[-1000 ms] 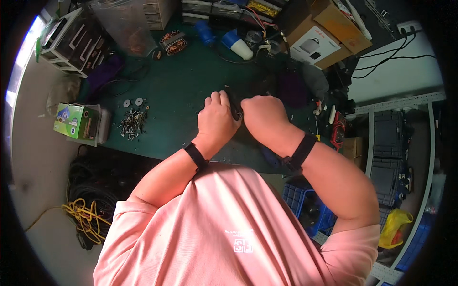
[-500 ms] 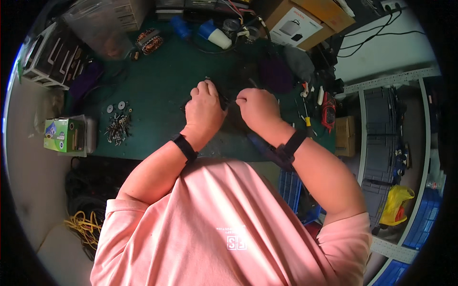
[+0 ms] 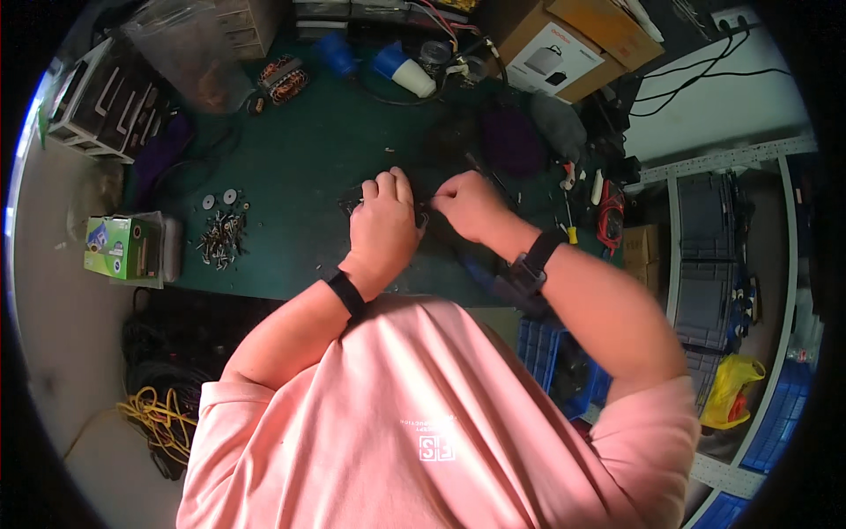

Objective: The person disassembles a black electronic device using a hammer and a screwdriver to pry open the casing. They manipulate the internal components and wires, then reassemble the device by snapping the casing back together and securing it.

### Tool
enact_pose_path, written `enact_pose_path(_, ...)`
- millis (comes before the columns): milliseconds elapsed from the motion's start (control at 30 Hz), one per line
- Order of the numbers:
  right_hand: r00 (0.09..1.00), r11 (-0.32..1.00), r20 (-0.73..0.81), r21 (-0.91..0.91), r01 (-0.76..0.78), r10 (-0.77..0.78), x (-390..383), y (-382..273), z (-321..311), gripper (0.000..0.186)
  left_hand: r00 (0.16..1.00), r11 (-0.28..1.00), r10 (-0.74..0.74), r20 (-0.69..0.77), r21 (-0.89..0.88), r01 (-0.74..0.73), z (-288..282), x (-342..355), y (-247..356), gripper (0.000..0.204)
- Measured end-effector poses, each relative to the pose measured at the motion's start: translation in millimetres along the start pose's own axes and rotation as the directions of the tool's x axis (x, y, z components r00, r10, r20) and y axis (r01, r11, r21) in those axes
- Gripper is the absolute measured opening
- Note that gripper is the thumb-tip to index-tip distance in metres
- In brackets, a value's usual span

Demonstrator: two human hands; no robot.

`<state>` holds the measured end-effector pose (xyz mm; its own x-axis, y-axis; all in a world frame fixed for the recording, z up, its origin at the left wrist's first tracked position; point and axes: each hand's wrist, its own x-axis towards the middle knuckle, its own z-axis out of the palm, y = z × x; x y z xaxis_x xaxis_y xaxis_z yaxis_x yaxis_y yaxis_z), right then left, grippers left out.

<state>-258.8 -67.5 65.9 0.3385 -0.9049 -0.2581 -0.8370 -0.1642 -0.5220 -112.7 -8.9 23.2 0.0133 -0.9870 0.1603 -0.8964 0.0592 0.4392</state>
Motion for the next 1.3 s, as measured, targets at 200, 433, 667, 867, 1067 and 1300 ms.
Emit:
enact_pose_path(200, 0.998, 0.991, -0.027, -0.126, 0.05, -0.054, -3.7, -18.4, 7.0, 0.017, 0.999, 0.999, 0.038, -0.029, 0.03, -0.037, 2.1, -10.8, -7.8, 0.081)
enact_pose_path(433, 0.982, 0.893, 0.095, -0.41, 0.187, -0.162, 13.4, -48.2, -3.3, 0.017, 0.989, 0.991, 0.108, -0.104, 0.096, -0.098, 18.5, -17.2, -12.7, 0.082)
enact_pose_path(667, 0.967, 0.857, 0.169, -0.452, 0.248, -0.191, 18.3, -65.4, -13.2, 0.019, 0.994, 0.996, 0.094, -0.056, 0.012, -0.094, 13.8, -15.0, -10.1, 0.078)
enact_pose_path(867, 0.992, 0.967, 0.053, -0.223, 0.125, -0.116, -8.4, -47.1, 4.2, 0.019, 0.987, 0.981, 0.148, -0.066, -0.114, -0.155, -2.9, -19.8, -17.2, 0.09)
enact_pose_path(1067, 0.96, 0.972, -0.149, -0.023, 0.236, -0.237, -37.6, 3.0, 20.2, 0.017, 0.954, 0.941, 0.206, 0.218, -0.31, -0.133, -35.4, -15.5, -43.2, 0.096)
enact_pose_path(1300, 0.915, 0.94, -0.251, 0.054, 0.337, -0.314, -55.2, 34.4, 26.2, 0.019, 0.909, 0.92, 0.356, 0.216, -0.254, -0.3, 7.2, 5.1, -65.6, 0.091)
